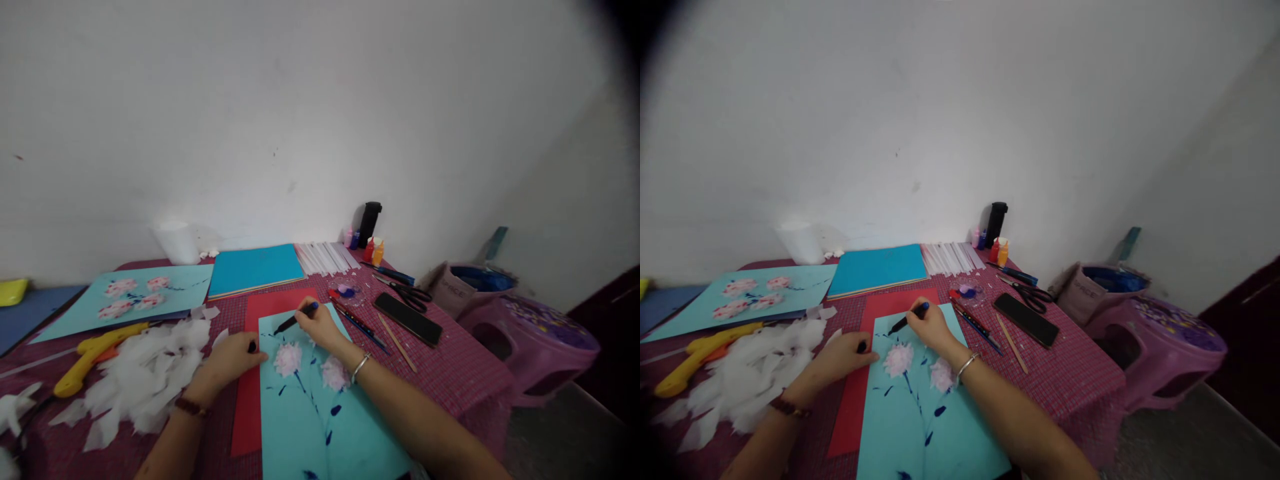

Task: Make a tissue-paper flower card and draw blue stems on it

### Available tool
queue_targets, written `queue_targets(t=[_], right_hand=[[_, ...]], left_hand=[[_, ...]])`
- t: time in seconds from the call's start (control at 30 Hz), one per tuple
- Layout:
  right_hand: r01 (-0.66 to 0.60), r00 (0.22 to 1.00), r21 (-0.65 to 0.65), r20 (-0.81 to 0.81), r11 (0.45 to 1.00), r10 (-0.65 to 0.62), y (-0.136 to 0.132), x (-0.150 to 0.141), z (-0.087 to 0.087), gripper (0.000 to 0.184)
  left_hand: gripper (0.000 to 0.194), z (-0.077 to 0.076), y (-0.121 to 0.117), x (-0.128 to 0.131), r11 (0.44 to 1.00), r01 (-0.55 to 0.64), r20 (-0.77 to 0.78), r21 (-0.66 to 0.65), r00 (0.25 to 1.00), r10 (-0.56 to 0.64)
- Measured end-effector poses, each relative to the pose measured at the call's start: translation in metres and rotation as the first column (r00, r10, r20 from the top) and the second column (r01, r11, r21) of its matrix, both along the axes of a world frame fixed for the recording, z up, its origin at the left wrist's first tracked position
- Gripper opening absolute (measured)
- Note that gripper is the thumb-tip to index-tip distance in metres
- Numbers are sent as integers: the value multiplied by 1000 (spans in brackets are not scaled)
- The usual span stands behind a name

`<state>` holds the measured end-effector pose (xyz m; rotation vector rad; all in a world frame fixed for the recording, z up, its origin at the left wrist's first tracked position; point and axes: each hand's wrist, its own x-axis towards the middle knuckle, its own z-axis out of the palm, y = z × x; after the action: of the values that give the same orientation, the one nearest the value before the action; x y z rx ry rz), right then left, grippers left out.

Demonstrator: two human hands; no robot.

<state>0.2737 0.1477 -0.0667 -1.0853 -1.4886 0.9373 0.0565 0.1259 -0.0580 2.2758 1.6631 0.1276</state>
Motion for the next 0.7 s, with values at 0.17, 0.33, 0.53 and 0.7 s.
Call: queue_targets(t=[0.17,0.33,0.53,0.7], right_hand=[[-3,1000,-8,-7,1000,3,2,1,-2,10],[6,999,-8,-34,1000,-7,2,-2,-6,9],[61,988,14,-145,998,-58,9,20,19,21],[345,918,39,-222,938,-328,32,97,42,34]], left_hand=[[27,-1,1,0,1000,-7,-5,4,1000,7],[27,-3,2,0,1000,-2,-2,-1,1000,2],[24,0,2,0,999,8,7,-39,1000,-8],[24,3,1,1,999,9,-1,-38,1000,-9]])
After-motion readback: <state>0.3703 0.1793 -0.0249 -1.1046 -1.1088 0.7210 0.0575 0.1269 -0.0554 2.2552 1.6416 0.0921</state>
